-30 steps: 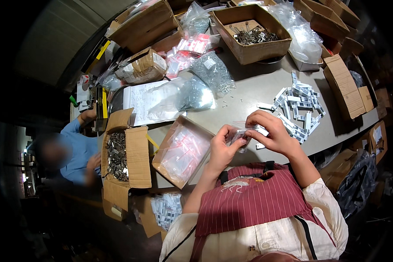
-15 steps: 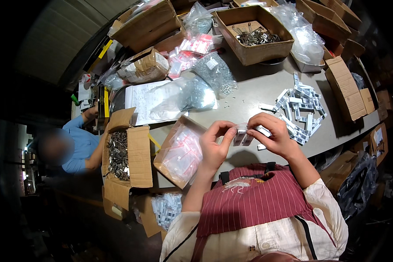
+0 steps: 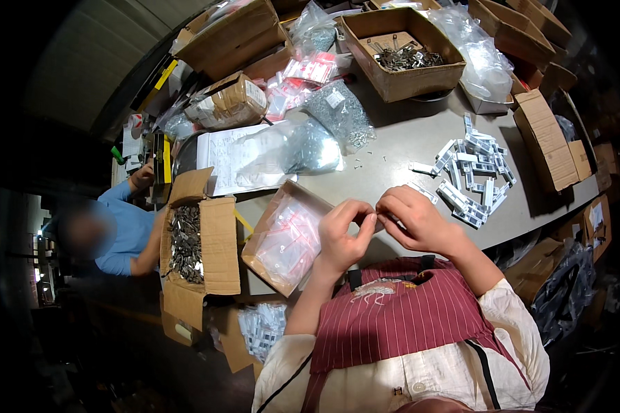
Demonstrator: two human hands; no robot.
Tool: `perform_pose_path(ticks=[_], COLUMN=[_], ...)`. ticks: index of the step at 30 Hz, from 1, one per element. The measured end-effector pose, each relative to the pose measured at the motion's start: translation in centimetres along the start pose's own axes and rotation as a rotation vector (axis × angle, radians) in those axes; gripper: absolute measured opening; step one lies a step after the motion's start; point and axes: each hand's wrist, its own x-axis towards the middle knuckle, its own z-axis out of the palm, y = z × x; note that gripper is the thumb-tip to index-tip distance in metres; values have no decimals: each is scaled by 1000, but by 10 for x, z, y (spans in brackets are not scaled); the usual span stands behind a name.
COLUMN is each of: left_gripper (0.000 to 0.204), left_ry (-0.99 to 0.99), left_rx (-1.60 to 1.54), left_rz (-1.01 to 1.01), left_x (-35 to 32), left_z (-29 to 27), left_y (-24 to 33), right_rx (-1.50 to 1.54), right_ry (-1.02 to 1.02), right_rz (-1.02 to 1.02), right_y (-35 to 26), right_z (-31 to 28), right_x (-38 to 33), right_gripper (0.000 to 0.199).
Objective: The person sorts small white electronic components on a table, places them into a cardboard box lined with bubble wrap, and seals the box with tape. The person then returns to sorting the remaining components.
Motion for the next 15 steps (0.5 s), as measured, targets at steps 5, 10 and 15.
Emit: perform_pose_path(ticks=[5,10,15], left_gripper=[6,7,7], left_ry=[56,171,214], left_rx=[-13,-94,-291], left_rz=[-67,-217,-446], left_x=[-7,-28,-62], left_z=[-15,-48,-70], left_y=[0,-15,-11], right_rx=[-65,-54,58], right_ry=[-19,-87,-186], right_rz=[-102,-145,-170], right_y=[-3,1,5], right_z=[5,12,42], right_x=[8,12,9], right_gripper=[22,21,18])
